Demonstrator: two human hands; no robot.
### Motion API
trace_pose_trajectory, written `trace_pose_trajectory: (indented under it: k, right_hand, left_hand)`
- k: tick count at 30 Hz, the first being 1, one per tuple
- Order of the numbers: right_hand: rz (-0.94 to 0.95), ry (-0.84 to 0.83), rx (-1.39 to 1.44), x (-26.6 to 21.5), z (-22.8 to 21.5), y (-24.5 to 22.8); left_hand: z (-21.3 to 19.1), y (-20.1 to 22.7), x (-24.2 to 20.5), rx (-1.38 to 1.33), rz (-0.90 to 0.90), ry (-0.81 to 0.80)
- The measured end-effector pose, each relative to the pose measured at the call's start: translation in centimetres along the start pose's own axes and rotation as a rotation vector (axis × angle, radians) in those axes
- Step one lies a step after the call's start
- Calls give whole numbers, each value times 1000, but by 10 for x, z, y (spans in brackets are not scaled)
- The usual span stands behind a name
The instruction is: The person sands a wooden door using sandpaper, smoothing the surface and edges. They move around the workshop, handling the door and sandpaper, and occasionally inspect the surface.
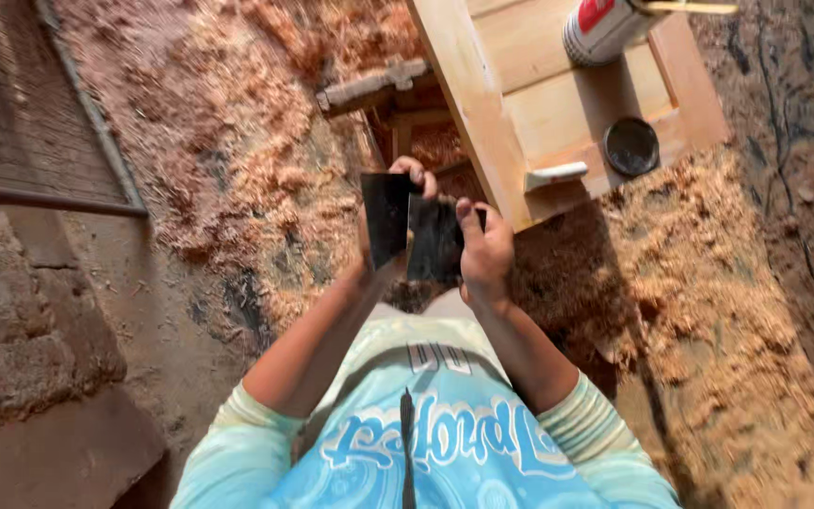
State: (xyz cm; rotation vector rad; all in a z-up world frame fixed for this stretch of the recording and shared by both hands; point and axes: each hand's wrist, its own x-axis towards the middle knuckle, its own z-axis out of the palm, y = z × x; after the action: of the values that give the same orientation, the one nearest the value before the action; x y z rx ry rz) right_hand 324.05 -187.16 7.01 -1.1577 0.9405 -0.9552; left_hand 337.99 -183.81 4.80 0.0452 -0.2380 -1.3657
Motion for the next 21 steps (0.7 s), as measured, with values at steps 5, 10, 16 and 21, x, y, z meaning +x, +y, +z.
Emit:
trace_pose_trajectory:
  k: [5,10,16,21]
  right_hand:
    - [-124,81,36,29,19,7]
    - [-41,82,-42,32,32,2]
    - [-46,-10,11,43,43,-8]
    - [-169,-32,-212,50,39,-19]
  left_hand:
    - [7,19,33,190,35,53]
    - [1,37,36,502,49,57]
    - [-2,35,48,319,38,20]
    - [-6,30,55,366,37,92]
